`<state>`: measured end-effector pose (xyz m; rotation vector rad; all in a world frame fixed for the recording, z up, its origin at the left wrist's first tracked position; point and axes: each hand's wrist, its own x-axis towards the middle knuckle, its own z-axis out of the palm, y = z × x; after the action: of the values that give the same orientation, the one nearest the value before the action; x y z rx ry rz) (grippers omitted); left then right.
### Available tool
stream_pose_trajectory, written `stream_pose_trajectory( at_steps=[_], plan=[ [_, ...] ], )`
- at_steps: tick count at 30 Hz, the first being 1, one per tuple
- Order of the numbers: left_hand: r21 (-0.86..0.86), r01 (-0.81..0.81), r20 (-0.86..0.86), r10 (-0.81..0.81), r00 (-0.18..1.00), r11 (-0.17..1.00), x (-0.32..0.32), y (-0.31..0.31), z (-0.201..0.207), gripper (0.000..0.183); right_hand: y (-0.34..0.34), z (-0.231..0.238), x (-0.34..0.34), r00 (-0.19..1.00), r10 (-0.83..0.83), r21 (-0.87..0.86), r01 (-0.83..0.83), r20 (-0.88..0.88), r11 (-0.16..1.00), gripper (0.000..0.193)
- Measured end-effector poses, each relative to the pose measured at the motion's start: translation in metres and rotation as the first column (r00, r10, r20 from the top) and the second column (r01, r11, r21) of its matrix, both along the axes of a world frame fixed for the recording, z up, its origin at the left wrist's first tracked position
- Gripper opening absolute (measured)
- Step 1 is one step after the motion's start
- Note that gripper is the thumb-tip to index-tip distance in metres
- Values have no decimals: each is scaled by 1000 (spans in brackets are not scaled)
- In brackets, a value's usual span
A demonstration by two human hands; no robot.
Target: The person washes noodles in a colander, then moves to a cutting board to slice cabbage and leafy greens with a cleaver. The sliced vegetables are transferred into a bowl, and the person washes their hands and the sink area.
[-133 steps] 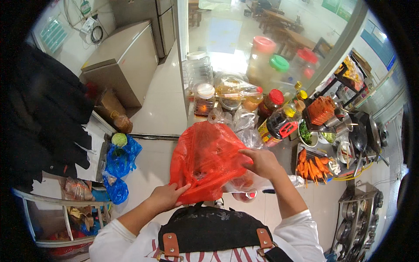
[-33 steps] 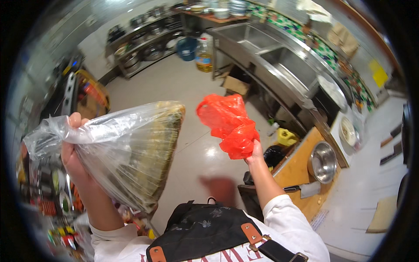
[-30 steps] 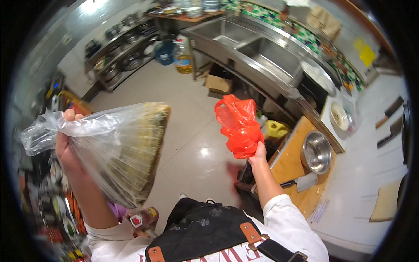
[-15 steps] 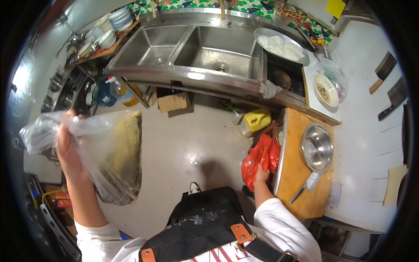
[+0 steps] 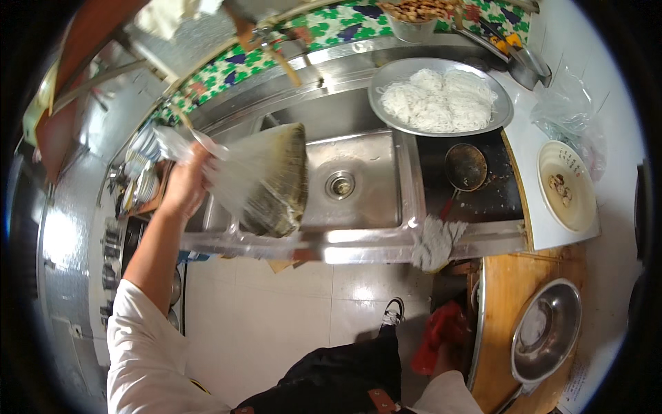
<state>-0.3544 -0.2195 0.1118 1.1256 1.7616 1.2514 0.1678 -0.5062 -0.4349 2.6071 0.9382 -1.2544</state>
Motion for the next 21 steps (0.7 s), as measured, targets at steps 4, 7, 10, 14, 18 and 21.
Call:
stream_pose_trajectory(
  at_steps=[4,7,10,14,18,21],
  plan=[
    [-34,480,-184,-478,859,876,-11,83,-119,41,9,0,-6,987,154,-30,-152,55,988,44],
    [-175,235,-144,-261,955,956,-26,128,-211,46,-4,19,-9,898,402,-38,-402,179,915,43],
    [-513,-125,-265,-19,964,849,-39,149,-283,63,-34,64,-13,-134,905,-591,-794,404,146,42],
    [-602,26,259,164,952,798,-9,120,-358,136,-61,162,-47,953,158,373,-249,257,894,33],
    [-751,9,-63,-84,995,660,18,126,-411,143,14,278,-98,985,64,581,-147,161,800,19],
    [-749,60,159,92,983,660,24,140,-411,125,128,340,-150,980,-24,719,162,-198,676,21]
  ],
)
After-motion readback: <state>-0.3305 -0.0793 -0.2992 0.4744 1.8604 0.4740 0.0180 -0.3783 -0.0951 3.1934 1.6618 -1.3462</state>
